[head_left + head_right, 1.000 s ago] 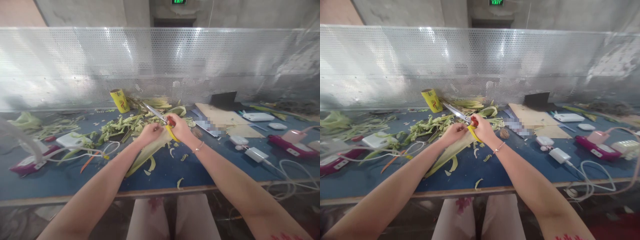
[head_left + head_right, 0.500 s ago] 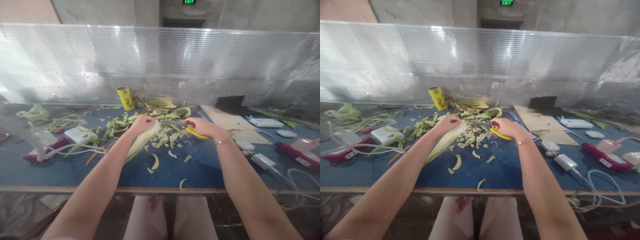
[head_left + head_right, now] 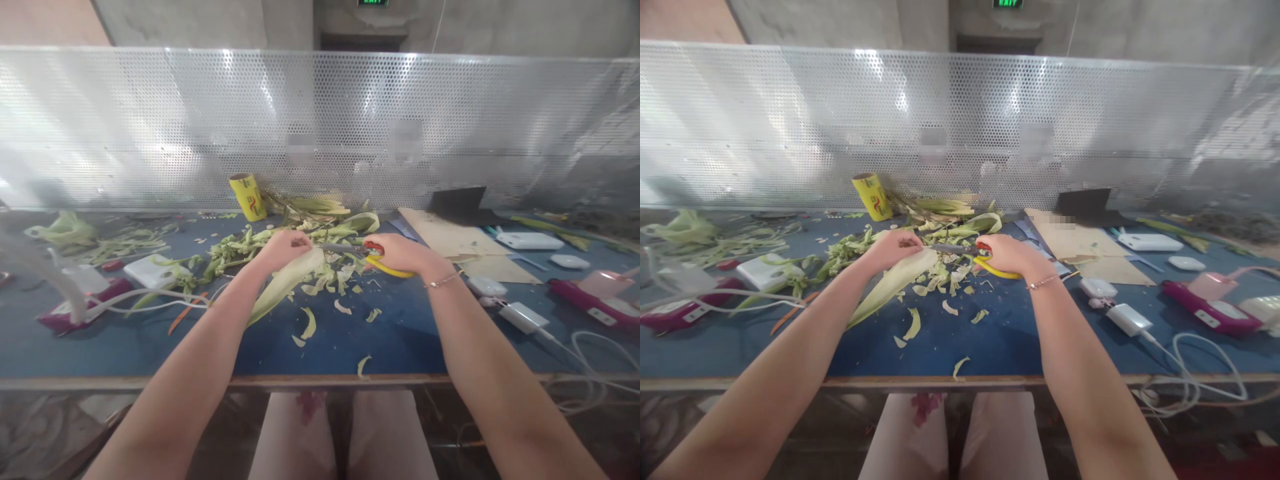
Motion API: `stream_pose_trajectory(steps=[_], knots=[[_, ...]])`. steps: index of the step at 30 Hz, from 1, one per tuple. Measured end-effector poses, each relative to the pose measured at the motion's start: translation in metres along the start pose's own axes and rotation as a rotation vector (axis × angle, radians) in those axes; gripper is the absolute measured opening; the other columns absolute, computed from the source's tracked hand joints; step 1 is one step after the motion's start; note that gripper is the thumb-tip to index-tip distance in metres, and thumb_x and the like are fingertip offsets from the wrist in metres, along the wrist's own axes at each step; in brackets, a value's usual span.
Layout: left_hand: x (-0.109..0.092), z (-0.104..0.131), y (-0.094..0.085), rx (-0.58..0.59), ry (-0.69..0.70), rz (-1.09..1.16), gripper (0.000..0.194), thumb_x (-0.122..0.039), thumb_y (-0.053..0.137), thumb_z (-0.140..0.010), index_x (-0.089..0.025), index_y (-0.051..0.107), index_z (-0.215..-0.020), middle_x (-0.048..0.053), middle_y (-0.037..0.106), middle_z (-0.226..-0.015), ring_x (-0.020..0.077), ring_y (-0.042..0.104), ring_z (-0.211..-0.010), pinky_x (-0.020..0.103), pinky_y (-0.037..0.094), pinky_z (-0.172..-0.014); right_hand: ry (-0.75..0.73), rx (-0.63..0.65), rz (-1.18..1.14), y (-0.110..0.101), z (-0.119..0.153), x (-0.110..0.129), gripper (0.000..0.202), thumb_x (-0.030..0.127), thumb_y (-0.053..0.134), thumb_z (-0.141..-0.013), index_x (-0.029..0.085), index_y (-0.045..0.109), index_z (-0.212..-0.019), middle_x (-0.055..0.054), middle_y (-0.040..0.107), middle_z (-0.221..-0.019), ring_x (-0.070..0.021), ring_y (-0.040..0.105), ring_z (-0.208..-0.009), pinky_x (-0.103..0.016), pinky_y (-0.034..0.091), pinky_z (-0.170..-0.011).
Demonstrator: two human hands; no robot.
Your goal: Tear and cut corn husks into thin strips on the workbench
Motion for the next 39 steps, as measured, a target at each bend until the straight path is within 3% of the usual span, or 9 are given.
stream_pose_trajectory(steps=[10,19,32,39], knots=[[-0.006,0.001,0.002,0.002,0.011,-0.038,0.016,-0.035,0.061,-0.067,-0.021,0.069,-0.066,0.002,0.067,-0.068,0.0153,0.055,-0.063,0.025,0.042,-0.064,0.006,0.008,-0.008,-0.001,0.002,0.004,0.036,0.048,0.061,-0.072,0.024,0.062,-0.099,-0.007,0.066,-0.093,-0.0211,0.059,-0.078,-0.028,0.039,-0.063],[-0.004,0.002,0.003,0.022,-0.032,0.004,0.016,-0.035,0.062,-0.067,-0.021,0.066,-0.072,0.003,0.07,-0.082,0.0186,0.062,-0.077,0.027,0.044,-0.069,-0.018,0.067,-0.012,0.003,0.002,0.006,0.035,0.056,0.059,-0.07,0.022,0.058,-0.079,-0.002,0.062,-0.074,-0.0159,0.053,-0.064,-0.026,0.034,-0.056],[-0.011,0.004,0.006,0.059,0.016,-0.019,0.013,-0.033,0.06,-0.07,-0.021,0.065,-0.072,0.004,0.07,-0.082,0.0184,0.063,-0.079,0.03,0.046,-0.077,-0.042,0.065,0.029,-0.001,0.004,0.007,0.035,0.057,0.06,-0.069,0.023,0.057,-0.075,-0.001,0.059,-0.069,-0.0143,0.049,-0.06,-0.027,0.032,-0.057],[-0.009,0.005,0.009,0.104,-0.001,-0.085,0.019,-0.039,0.056,-0.074,-0.021,0.063,-0.077,0.002,0.069,-0.088,0.0176,0.063,-0.081,0.03,0.046,-0.075,0.003,0.054,0.012,-0.006,0.007,0.005,0.035,0.055,0.06,-0.07,0.024,0.062,-0.088,-0.003,0.065,-0.079,-0.0169,0.056,-0.066,-0.026,0.035,-0.058]])
Point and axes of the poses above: each hand's wrist, its own z-axis away from the middle knuckle, its own y-axis out of the palm, x = y × z, the point moved 9 cm from there along -z, towards the middle knuckle
